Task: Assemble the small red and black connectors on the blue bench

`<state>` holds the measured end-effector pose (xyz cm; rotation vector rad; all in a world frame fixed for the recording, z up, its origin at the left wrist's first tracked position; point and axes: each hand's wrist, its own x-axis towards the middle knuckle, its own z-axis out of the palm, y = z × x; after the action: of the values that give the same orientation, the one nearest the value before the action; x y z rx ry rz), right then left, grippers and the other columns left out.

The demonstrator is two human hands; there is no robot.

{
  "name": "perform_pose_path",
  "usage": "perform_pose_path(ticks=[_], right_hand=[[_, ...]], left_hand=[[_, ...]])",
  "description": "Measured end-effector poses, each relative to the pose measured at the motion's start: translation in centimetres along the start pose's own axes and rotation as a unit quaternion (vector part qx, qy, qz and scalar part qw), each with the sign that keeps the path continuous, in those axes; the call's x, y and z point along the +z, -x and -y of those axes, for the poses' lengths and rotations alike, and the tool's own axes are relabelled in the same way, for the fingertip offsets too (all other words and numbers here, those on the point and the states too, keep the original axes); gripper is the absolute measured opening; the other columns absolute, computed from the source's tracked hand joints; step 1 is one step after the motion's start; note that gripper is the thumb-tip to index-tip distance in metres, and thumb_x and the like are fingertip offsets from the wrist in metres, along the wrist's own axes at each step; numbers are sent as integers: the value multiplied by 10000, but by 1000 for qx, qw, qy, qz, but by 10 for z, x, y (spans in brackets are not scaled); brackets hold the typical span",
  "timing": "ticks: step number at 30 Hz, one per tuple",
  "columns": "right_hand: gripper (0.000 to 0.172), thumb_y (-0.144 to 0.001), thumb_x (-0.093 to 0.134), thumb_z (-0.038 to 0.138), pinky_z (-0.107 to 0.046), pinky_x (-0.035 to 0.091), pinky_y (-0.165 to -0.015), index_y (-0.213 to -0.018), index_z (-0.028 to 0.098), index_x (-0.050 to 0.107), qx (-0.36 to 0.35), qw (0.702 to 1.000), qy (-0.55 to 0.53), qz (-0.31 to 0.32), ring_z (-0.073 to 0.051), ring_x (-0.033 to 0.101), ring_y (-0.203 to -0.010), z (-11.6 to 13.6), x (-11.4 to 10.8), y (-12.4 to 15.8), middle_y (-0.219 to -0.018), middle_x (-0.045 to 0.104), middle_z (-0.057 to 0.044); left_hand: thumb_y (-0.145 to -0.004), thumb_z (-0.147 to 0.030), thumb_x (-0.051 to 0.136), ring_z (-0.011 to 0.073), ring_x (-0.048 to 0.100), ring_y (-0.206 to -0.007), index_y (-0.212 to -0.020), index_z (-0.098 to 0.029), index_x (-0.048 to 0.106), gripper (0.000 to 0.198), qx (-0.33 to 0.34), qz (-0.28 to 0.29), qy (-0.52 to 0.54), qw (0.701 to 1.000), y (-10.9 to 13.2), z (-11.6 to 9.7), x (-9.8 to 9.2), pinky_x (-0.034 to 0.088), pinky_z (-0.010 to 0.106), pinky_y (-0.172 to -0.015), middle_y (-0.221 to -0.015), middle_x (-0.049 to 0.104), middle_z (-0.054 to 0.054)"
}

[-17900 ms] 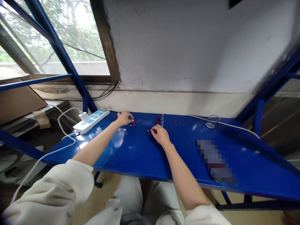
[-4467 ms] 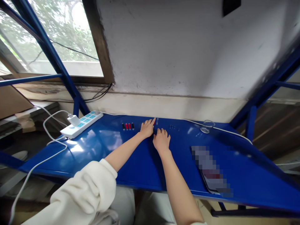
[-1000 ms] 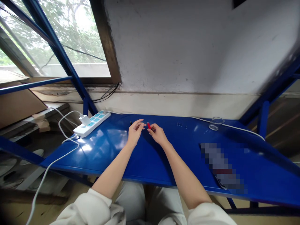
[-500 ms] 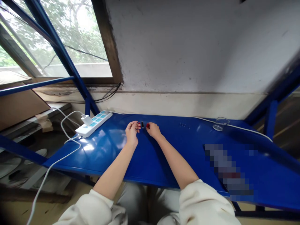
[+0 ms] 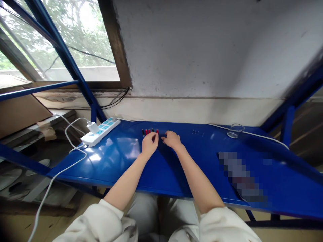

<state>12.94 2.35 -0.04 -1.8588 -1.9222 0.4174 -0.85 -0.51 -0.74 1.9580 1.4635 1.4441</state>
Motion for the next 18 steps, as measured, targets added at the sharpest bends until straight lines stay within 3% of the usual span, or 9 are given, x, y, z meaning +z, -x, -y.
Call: perform_pose_path(ticks=[3,6,18], right_hand=[[196,-751,515,311,-282,400,-654,-869,182,602,-6,997,-42,-61,-189,583,-788,-12,-13,22,-842,639,-81],[172,-782,456,268,-250,394,-626,-831,187,600,-22,991,-75,-112,-162,580,-736,-19,-14,40,-802,639,-60],[176,-780,430,247,-229,356,-565,-752,199,597,-47,992,-51,-110,-147,557,-639,-18,-3,46,-690,611,-35]], left_hand=[[-817,-266,413,138,530,-646,-716,-188,579,210,60,48,-91,993,6,-4,1,369,235,-609,-667,586,32],[-828,-254,398,137,535,-648,-725,-191,581,219,76,56,-113,989,8,-5,2,357,229,-591,-669,590,29],[-836,-266,379,143,550,-663,-758,-190,586,234,75,82,-134,985,11,-3,4,350,224,-581,-700,607,37]])
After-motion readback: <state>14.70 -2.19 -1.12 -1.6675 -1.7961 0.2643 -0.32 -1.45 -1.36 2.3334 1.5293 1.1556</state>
